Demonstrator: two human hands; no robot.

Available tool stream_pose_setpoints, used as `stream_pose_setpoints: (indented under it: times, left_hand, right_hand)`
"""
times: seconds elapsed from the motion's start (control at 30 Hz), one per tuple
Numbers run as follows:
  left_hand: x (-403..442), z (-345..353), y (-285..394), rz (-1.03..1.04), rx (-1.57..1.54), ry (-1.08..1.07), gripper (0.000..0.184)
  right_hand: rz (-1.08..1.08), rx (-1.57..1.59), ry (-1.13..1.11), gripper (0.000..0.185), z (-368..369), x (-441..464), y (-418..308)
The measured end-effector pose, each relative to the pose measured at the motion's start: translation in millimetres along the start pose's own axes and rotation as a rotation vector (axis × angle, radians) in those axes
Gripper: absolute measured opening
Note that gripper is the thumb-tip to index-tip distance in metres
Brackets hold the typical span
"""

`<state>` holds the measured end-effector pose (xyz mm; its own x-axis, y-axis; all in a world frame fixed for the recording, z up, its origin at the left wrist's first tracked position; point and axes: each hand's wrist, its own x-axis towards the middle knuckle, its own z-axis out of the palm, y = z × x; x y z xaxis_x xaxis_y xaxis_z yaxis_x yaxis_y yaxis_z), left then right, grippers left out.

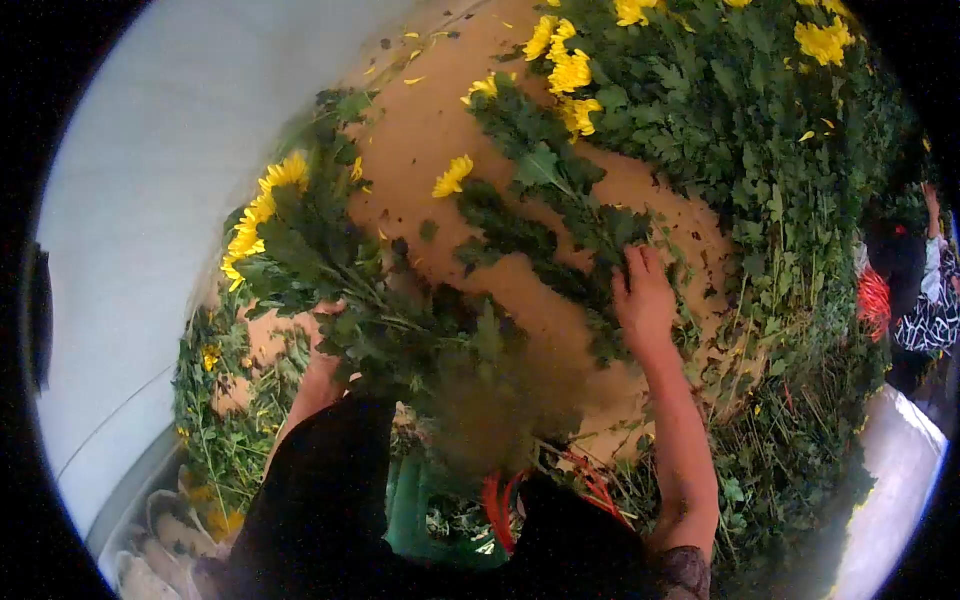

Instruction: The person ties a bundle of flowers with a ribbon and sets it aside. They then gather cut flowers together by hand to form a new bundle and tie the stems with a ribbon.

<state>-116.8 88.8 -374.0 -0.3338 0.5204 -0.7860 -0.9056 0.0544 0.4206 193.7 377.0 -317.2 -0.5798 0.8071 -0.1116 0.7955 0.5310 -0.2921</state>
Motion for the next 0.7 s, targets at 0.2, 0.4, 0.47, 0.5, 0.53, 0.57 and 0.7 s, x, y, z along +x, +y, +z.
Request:
stream_pose_setpoints:
  times: [0.2, 0.4, 0.47, 0.5, 0.53, 0.57, 0.7]
  left_hand:
    - [10.7, 2.8, -2.6, 0.005, 0.012, -0.027, 0.009]
    - [28.5, 5.9, -0.2, -0.006, 0.041, -0.053, 0.010]
    - [29.6, 10.3, 0.1, -0.008, 0.052, -0.062, 0.010]
    - [29.5, 10.9, 0.3, -0.011, 0.056, -0.063, 0.010]
    - [29.5, 12.0, -0.1, -0.012, 0.063, -0.066, 0.010]
    - [32.1, 15.1, 0.0, -0.017, 0.065, -0.064, 0.010]
    - [28.4, 17.8, 1.3, -0.014, 0.075, -0.058, 0.010]
  right_hand:
    - [0.011, -0.081, -0.115, 0.037, 66.7, -41.0, 69.3]
    - [-0.103, -0.033, -0.097, 0.060, 93.1, -56.8, 46.6]
    - [-0.069, -0.022, -0.198, 0.062, 83.9, -55.2, 27.0]
    - [-0.082, -0.017, -0.339, 0.061, 64.2, -52.9, 11.4]
    - [-0.097, -0.010, -0.479, 0.060, 53.1, -49.6, 4.9]
    - [-0.349, 0.002, -0.098, 0.055, 57.4, -43.6, 32.3]
    - [0.111, 0.266, 0.275, 0.034, -13.2, 30.6, 99.9]
